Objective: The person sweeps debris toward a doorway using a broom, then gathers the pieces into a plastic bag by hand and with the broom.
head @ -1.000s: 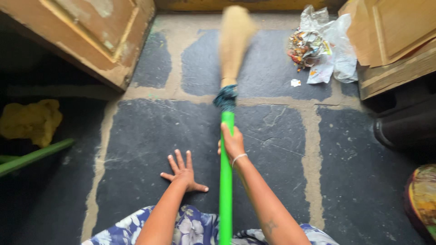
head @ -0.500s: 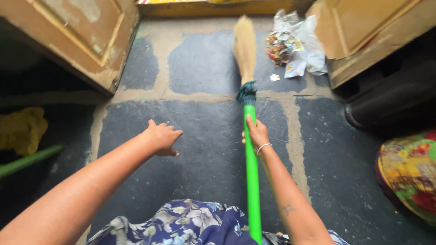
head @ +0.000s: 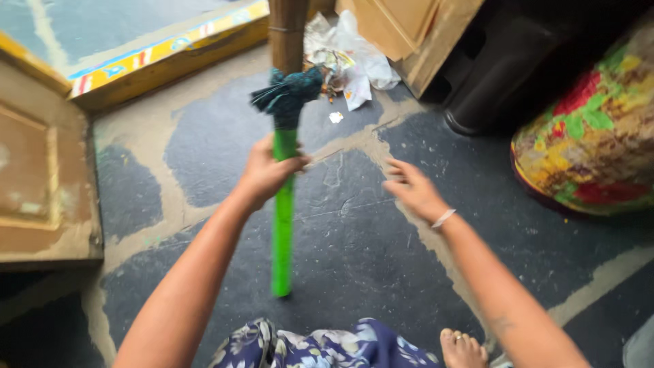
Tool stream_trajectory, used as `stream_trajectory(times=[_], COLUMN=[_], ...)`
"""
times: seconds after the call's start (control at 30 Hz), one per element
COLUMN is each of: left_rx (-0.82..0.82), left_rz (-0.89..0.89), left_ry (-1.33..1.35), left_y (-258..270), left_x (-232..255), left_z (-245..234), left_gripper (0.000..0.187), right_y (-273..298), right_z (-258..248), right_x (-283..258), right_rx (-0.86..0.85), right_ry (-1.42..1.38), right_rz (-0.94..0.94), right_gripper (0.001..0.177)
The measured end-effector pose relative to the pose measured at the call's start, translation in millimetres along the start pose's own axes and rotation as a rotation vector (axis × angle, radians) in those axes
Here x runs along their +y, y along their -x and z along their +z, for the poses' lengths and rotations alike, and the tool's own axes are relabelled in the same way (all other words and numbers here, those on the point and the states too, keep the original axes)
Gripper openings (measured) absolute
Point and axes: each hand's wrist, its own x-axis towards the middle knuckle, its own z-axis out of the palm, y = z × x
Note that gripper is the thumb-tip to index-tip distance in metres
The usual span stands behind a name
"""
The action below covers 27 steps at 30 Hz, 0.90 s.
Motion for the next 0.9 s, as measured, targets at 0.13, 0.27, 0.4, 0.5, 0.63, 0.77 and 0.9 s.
stream_trajectory(times=[0.13, 0.27, 0.4, 0.5, 0.63, 0.77, 0.9], left_rx=[0.203, -0.032, -0.401, -0.601, -0.500, -0.251, -0.170], left_rz=[0.122, -0.108, -0.224, -0.061, -0.166, -0.118, -0.086], left_ry=[-0.804, -0.990, -1.069, -1.068, -1.165, -1.141, -1.209], left_y=[27.9, 75.2, 100.7, 90.6, 41.5, -12.1, -51.2], left_x=[-30.1, -66.8, -115.8, -149.3, -176.0, -189.1, -190.1], left_z=[-56.6, -61.8, -34.1, -19.4, -14.6, -9.6, -22.2], left_gripper=[0.042, 0.037, 0.053, 0.068, 0.068, 0.069, 0.069], right_y=[13.2, 42.8, 42.7, 45.9, 46.1, 45.4, 45.1], right_z=[-84.3, -95.3, -73.0, -72.3, -79.3, -80.3, -82.3], right_x=[163.5, 262.9, 288.5, 288.0, 268.6, 251.1, 244.9], right_rx=[0.355, 0.389, 0.160, 0.109, -0.002, -0.047, -0.087], right_ry=[0.309, 0.363, 0.694, 0.751, 0.632, 0.650, 0.630], right_rz=[0.395, 0.665, 0.813, 0.820, 0.864, 0.911, 0.905], right_gripper=[0.069, 0.122, 0.149, 0.148, 0.159, 0.159, 0.159])
